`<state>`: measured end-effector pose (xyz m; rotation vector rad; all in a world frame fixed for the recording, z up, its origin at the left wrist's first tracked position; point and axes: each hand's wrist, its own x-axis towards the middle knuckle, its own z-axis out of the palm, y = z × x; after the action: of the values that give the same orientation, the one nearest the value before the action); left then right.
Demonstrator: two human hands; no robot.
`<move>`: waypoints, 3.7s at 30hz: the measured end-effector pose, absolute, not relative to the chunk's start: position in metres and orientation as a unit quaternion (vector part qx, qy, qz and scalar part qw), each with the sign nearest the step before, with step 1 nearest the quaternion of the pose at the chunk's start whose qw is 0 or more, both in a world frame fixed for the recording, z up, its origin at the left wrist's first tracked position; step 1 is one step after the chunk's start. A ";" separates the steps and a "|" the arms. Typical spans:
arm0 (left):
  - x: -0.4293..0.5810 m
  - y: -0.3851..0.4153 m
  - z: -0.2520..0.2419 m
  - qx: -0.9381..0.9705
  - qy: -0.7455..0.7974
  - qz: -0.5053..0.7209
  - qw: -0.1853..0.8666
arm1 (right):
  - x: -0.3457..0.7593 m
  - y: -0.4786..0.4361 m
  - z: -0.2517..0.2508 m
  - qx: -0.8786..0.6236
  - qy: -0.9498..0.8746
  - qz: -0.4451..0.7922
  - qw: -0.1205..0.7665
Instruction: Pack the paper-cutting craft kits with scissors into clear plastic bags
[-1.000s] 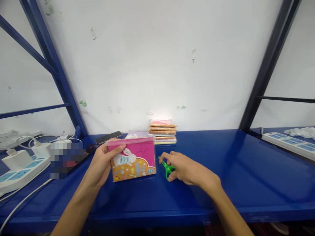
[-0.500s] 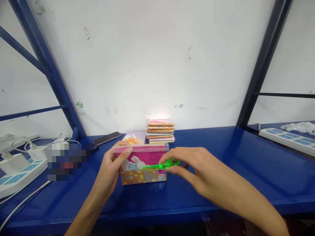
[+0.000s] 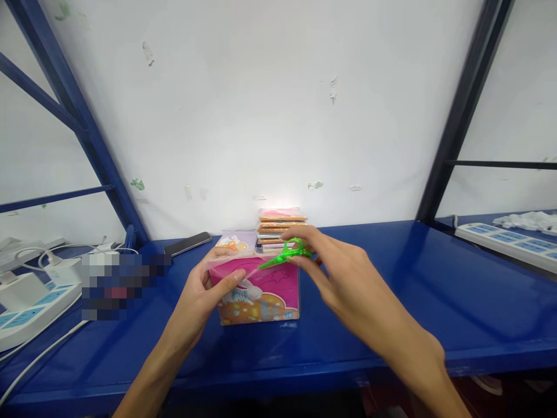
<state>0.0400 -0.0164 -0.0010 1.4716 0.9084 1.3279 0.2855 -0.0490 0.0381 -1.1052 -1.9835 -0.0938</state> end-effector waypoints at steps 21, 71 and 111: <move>0.037 -0.017 0.004 0.603 0.340 0.543 0.474 | 0.244 -0.046 0.032 -0.409 -0.798 0.031 0.442; 0.032 0.003 -0.023 0.859 0.478 0.158 0.092 | 0.284 0.011 -0.008 -0.484 -0.862 0.082 0.126; 0.031 0.000 -0.027 0.868 0.472 0.137 0.064 | 0.287 0.018 -0.016 -0.471 -0.860 0.158 0.112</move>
<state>0.0308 -0.0004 -0.0274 2.6217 1.4257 0.4137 0.2865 0.0176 -0.0161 -1.3833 -2.5249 0.4646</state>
